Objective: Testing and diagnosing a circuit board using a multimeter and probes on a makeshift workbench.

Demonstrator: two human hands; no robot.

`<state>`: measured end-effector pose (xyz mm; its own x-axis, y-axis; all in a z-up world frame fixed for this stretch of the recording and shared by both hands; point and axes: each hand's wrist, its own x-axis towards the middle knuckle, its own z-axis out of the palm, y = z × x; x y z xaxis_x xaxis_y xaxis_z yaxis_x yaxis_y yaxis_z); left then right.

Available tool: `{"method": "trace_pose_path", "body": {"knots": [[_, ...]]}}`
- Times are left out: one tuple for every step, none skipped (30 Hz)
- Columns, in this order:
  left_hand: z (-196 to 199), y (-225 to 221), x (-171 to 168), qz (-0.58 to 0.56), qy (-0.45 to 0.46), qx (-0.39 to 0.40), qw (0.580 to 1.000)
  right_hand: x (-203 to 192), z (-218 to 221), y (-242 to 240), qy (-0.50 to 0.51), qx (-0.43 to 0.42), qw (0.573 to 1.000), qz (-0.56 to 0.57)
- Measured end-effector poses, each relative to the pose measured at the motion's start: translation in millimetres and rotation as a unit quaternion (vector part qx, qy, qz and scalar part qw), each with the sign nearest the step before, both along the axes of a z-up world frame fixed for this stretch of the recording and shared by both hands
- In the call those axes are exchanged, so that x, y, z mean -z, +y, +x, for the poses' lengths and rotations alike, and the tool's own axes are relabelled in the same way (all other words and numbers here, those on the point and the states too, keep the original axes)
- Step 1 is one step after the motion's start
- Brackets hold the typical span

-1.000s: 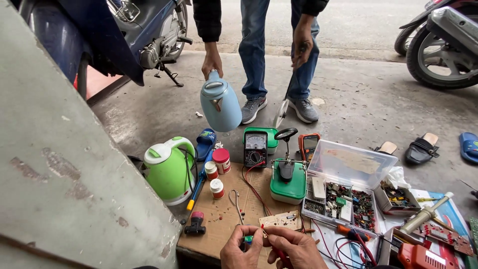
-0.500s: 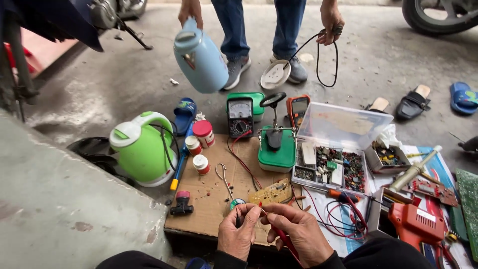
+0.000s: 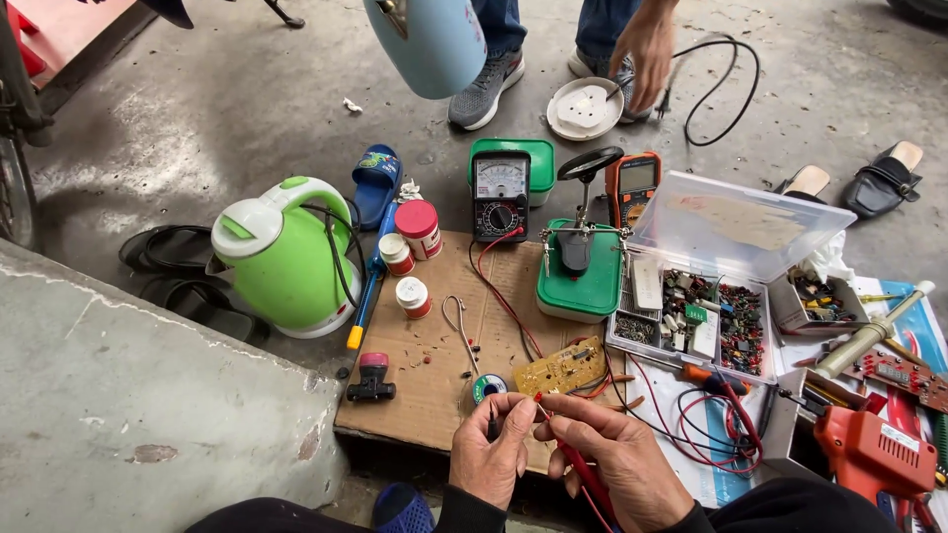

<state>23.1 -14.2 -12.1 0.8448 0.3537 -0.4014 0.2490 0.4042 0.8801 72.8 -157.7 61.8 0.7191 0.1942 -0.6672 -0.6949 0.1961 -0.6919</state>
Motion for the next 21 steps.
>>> {"method": "trace_pose_path", "body": {"knots": [[-0.7, -0.5, -2.9, 0.009, 0.004, 0.001, 1.0, 2.3, -0.4, 0.0, -0.006, 0.008, 1.0, 0.003], [-0.1, -1.7, -2.9, 0.008, 0.005, 0.003, 1.0, 3.4, -0.3, -0.7, -0.005, 0.009, 1.0, 0.002], [0.1, -3.2, -3.0, 0.005, 0.004, -0.004, 1.0, 4.3, -0.5, -1.4, -0.007, 0.011, 1.0, 0.004], [0.3, -4.1, -3.0, 0.002, 0.003, -0.011, 1.0, 5.4, -0.8, -1.8, -0.008, 0.012, 1.0, 0.008], [-0.5, -5.4, -9.0, 0.001, 0.003, -0.01, 1.0, 7.9, -1.0, -3.2, -0.008, 0.014, 1.0, 0.007], [-1.4, -6.7, -15.2, 0.086, 0.034, -0.002, 0.996, 10.2, -1.1, -4.6, -0.012, 0.015, 1.0, 0.009], [-2.4, -7.8, -21.5, 0.171, 0.066, 0.005, 0.983, 12.4, -1.3, -5.8, -0.015, 0.017, 1.0, 0.012], [-3.3, -9.8, -18.2, 0.17, 0.065, 0.006, 0.983, 13.9, -1.3, -6.6, -0.015, 0.017, 1.0, 0.011], [-4.4, -11.6, -15.0, 0.222, 0.041, -0.002, 0.974, 15.3, -1.6, -7.3, -0.01, 0.018, 1.0, 0.009], [-5.6, -13.2, -11.9, 0.273, 0.016, -0.01, 0.962, 16.6, -1.7, -7.7, -0.004, 0.018, 1.0, 0.007], [-5.2, -13.9, -9.9, 0.273, 0.016, -0.01, 0.962, 15.8, -0.8, -7.0, -0.005, 0.017, 1.0, 0.006], [-5.6, -14.8, -7.7, 0.289, 0.003, -0.015, 0.957, 15.2, -0.5, -6.5, 0.006, 0.024, 1.0, 0.012], [-6.0, -15.6, -5.4, 0.305, -0.009, -0.02, 0.952, 14.6, -0.2, -5.8, 0.016, 0.03, 0.999, 0.018], [-6.2, -15.6, -5.2, 0.304, -0.008, -0.02, 0.953, 14.8, -0.9, -5.1, 0.016, 0.03, 0.999, 0.017], [-6.5, -15.4, -5.2, 0.295, 0.0, -0.017, 0.955, 15.0, -1.6, -4.3, 0.016, 0.032, 0.999, 0.015], [-6.1, -15.1, -5.2, 0.287, 0.009, -0.014, 0.958, 15.0, -1.7, -3.4, 0.015, 0.033, 0.999, 0.013], [-5.7, -15.2, -5.4, 0.286, 0.009, -0.015, 0.958, 16.3, -1.1, -3.7, 0.015, 0.033, 0.999, 0.013], [-5.8, -15.6, -5.5, 0.268, 0.02, -0.014, 0.963, 17.7, -1.1, -4.1, 0.02, 0.032, 0.999, 0.016], [-6.0, -15.9, -5.5, 0.25, 0.031, -0.012, 0.968, 19.2, -0.9, -4.5, 0.026, 0.031, 0.999, 0.019], [-5.9, -15.5, -3.7, 0.249, 0.031, -0.013, 0.968, 21.1, -1.1, -5.1, 0.026, 0.03, 0.999, 0.018], [-5.8, -15.0, -2.0, 0.245, 0.035, -0.011, 0.969, 23.0, -1.3, -5.6, 0.023, 0.03, 0.999, 0.026]]}}
